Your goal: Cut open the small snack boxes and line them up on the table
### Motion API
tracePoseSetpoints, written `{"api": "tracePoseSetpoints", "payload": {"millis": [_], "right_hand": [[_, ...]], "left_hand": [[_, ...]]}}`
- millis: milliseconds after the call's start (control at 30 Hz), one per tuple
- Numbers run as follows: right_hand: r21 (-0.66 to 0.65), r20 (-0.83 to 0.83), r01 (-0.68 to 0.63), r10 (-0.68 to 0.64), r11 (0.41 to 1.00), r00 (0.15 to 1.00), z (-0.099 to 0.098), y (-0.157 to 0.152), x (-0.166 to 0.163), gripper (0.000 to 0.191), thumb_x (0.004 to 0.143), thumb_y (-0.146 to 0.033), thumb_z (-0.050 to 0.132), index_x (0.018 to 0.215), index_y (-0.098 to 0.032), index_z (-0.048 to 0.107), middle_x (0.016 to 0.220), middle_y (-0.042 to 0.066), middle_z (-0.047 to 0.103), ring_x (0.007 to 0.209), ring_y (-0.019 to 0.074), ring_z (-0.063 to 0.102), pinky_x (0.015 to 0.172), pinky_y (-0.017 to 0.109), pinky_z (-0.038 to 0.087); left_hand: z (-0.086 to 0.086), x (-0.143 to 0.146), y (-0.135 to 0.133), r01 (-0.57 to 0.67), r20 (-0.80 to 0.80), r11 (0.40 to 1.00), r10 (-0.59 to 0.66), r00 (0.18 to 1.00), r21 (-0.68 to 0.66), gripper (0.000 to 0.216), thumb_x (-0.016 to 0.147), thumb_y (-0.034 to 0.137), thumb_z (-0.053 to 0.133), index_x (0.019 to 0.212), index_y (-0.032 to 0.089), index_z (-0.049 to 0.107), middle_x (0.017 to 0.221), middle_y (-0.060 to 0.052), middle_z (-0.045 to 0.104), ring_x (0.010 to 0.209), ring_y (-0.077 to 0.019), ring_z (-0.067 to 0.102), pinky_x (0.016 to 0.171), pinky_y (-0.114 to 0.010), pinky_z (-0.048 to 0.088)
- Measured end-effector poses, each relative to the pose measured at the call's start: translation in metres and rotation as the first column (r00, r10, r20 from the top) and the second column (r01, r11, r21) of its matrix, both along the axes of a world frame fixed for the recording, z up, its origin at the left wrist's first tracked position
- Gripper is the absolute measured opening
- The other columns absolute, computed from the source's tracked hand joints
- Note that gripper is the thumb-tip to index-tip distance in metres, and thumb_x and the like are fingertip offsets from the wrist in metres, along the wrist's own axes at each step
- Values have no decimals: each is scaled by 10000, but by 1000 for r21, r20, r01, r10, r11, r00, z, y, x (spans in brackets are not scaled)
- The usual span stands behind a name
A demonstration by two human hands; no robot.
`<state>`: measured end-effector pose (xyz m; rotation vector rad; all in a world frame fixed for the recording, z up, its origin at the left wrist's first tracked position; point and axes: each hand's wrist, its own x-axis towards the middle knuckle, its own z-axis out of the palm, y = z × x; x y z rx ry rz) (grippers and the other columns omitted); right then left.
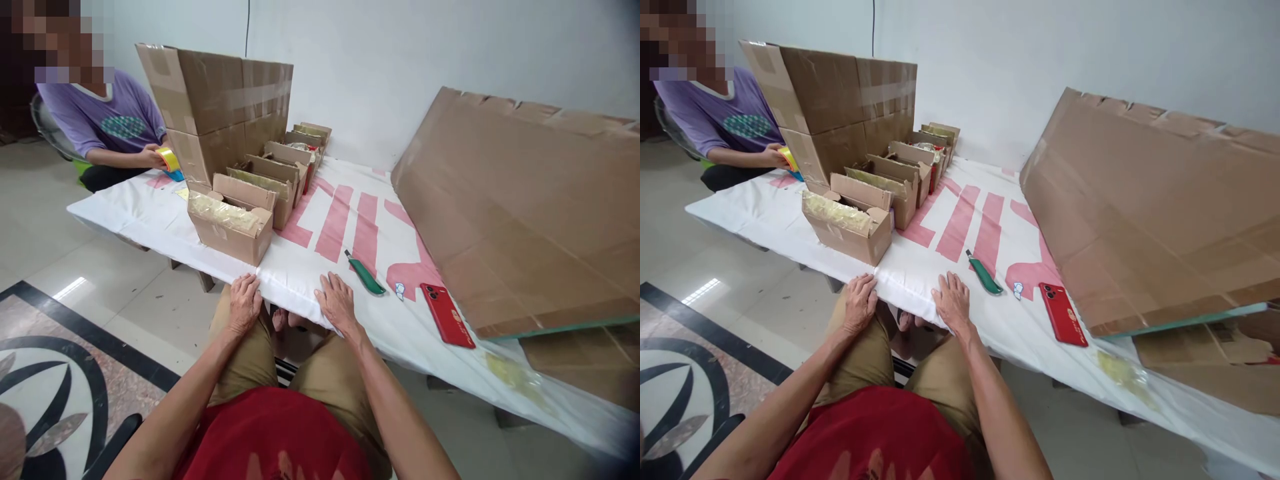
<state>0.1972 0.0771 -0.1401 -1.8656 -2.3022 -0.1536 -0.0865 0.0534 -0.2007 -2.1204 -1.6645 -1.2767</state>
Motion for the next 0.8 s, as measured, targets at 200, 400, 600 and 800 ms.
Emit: {"api": "tracePoseSetpoints", "payload": {"millis": [200,400,600,800], "right_hand": [[-4,2,1,-1,1000,1000,3,0,1,486,1021,-341,481,1464,-163,573,1559,180,537,1437,323,454,1118,468,367],[-23,-8,-2,2,1000,1000,4,-1,1,494,1023,-344,471,1472,-161,563,1575,183,520,1445,330,449,1127,478,364],[-24,-21,9,-9,1000,1000,5,-3,-1,485,1021,-344,478,1467,-176,566,1574,171,524,1443,318,453,1128,471,357],[-36,-45,23,-25,999,999,5,-3,-2,496,1027,-352,481,1479,-163,554,1587,169,508,1459,306,433,1142,448,333]], "left_hand": [[-1,3,-1,-9,0,1000,9,1000,30,284,988,203,477,1193,180,672,1232,-147,719,1266,-310,612,1153,-557,444],[-3,2,0,5,27,1000,-5,1000,-14,298,986,216,473,1196,178,681,1255,-160,714,1287,-313,600,1169,-576,416],[-3,2,0,-7,31,1000,8,999,-26,295,976,214,475,1181,185,686,1243,-156,722,1277,-313,613,1170,-578,409],[-1,1,-1,-13,0,1000,13,1000,4,284,984,216,477,1180,182,680,1234,-155,725,1277,-308,616,1160,-564,422]]}}
